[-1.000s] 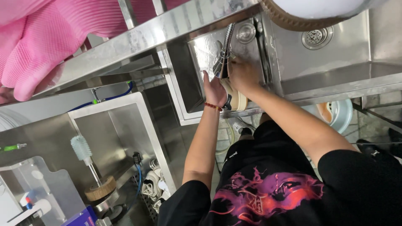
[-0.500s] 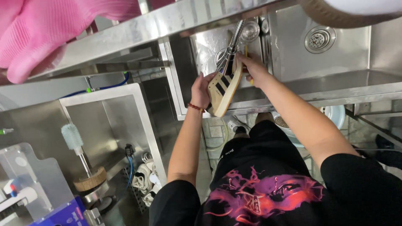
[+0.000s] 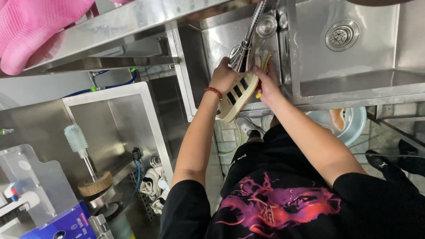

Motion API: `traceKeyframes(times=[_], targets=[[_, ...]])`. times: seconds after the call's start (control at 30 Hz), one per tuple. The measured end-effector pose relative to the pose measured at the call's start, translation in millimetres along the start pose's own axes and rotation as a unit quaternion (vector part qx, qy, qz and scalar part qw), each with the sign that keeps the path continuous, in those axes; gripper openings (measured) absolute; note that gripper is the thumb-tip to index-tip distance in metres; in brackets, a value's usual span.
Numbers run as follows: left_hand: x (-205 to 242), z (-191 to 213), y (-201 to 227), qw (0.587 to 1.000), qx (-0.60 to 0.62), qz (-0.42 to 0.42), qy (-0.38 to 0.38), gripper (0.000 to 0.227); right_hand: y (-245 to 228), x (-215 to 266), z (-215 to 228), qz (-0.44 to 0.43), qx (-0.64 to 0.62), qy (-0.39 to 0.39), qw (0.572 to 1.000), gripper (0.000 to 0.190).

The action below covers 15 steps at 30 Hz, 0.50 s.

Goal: The person scrubs a beige sneaker with a yellow brush under running water in a stainless steel sink, repeatedly rinsing and rotating the shoe to clean different areas. The person continues scrubbing the upper, sides, and sole of the shoe throughout the clip.

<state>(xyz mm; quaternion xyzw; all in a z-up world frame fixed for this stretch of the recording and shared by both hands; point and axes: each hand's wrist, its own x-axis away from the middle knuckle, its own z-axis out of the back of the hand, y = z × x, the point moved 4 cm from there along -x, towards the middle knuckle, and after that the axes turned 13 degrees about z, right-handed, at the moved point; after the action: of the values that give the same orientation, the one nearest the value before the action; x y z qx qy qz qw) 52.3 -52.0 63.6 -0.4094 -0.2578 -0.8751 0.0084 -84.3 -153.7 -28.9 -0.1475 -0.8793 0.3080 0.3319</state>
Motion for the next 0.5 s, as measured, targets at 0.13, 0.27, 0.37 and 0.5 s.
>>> traceKeyframes(times=[0.13,0.27,0.37,0.5], targets=[[-15,-16,-6,0.989,-0.055,-0.108,0.086,0.067,6,-1,13,0.023,0.009,-0.016,1.000,0.057],[-30,-24,-24,0.987,0.151,-0.036,0.039,0.051,22,-12,41,-0.013,-0.058,-0.022,0.998,0.046],[-41,-50,-77,0.869,0.449,0.132,-0.164,0.030,28,-13,46,-0.086,-0.136,-0.033,0.986,0.037],[7,-48,-58,0.745,0.619,0.081,-0.235,0.030,20,-14,27,-0.165,-0.173,-0.011,0.971,0.035]])
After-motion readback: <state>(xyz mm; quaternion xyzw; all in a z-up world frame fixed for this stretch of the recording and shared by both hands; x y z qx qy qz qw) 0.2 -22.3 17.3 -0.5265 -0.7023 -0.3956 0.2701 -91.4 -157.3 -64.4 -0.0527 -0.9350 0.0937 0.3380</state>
